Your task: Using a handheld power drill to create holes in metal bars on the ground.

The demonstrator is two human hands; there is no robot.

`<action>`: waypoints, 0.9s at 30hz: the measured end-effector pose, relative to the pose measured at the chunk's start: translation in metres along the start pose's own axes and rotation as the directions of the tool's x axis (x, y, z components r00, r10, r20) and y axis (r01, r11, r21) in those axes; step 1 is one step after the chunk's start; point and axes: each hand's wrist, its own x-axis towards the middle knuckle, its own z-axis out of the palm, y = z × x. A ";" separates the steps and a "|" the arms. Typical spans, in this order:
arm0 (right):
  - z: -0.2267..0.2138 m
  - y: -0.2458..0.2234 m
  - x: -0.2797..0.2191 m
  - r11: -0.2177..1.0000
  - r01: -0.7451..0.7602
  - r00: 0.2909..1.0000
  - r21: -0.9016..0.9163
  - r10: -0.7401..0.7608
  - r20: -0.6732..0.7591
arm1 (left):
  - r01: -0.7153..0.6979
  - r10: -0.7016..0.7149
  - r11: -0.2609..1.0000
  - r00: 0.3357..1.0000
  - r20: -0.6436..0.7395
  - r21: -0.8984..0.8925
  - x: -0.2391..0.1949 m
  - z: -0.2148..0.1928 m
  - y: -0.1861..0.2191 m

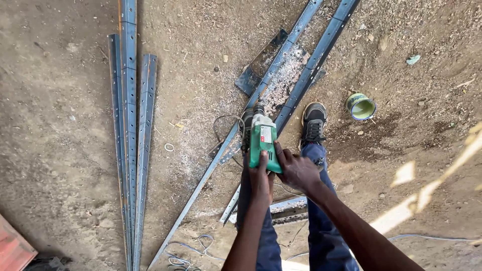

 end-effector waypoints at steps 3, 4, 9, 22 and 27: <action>-0.008 -0.007 0.002 1.000 -0.009 1.000 -0.005 0.009 -0.005 | -0.049 0.053 0.954 0.999 0.005 -0.296 0.032 0.012 -0.007; -0.011 -0.010 0.004 1.000 -0.004 1.000 -0.012 0.004 -0.005 | -0.052 0.056 0.952 0.998 0.005 -0.303 0.040 0.013 -0.007; -0.011 -0.019 0.013 0.978 0.113 0.958 -0.173 -0.154 -0.243 | -0.205 0.097 0.897 0.955 -0.279 -0.391 0.085 0.006 -0.026; -0.001 -0.012 0.013 0.938 0.180 0.908 -0.295 -0.274 -0.317 | -0.244 -0.009 0.918 0.775 -0.632 -0.313 0.066 0.026 -0.019; -0.015 -0.013 0.018 0.929 0.179 0.918 -0.325 -0.276 -0.284 | -0.189 -0.058 0.925 0.788 -0.613 -0.330 0.068 0.036 -0.012</action>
